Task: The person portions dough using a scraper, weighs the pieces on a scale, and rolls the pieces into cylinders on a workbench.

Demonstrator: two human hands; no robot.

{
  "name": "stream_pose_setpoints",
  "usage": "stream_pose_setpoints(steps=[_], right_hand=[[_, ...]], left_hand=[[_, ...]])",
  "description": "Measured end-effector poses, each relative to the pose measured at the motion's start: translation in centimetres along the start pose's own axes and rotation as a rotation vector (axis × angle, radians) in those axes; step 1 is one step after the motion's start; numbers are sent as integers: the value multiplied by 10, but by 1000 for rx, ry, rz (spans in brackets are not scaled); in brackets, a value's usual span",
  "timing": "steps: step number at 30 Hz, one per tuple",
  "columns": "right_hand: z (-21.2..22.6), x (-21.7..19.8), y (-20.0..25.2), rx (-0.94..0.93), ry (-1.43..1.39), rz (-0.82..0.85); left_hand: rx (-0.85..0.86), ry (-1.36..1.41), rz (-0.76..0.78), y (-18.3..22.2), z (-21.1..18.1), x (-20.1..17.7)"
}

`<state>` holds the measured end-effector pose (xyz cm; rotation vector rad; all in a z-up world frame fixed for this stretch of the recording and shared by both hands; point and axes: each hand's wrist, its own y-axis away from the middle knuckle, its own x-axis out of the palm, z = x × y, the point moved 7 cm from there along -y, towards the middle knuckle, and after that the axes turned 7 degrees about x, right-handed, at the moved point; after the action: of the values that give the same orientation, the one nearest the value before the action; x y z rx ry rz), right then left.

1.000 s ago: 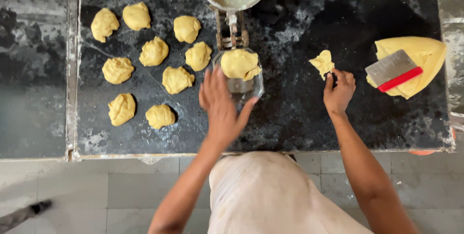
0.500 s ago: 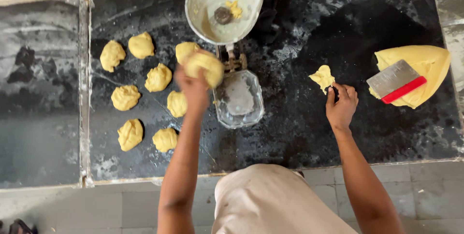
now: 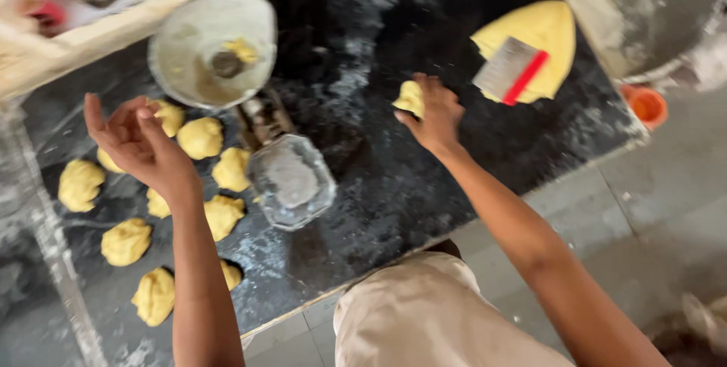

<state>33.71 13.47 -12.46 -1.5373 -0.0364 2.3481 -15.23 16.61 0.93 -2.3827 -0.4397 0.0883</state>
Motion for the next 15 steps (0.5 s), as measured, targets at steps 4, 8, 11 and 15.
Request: stream_pose_setpoints(steps=[4,8,11,15], right_hand=[[19,13,-34,125,-467,230],[24,-41,-19,-433,-324,-100],[-47,-82,-33,-173,-312,-22],[-143,-129,-64,219,140,95]], left_hand=[[145,10,199,35,-100,109],[195,49,508,79,-154,193],[183,23,633,98,-164,239],[-119,126,675,122,-123,307]])
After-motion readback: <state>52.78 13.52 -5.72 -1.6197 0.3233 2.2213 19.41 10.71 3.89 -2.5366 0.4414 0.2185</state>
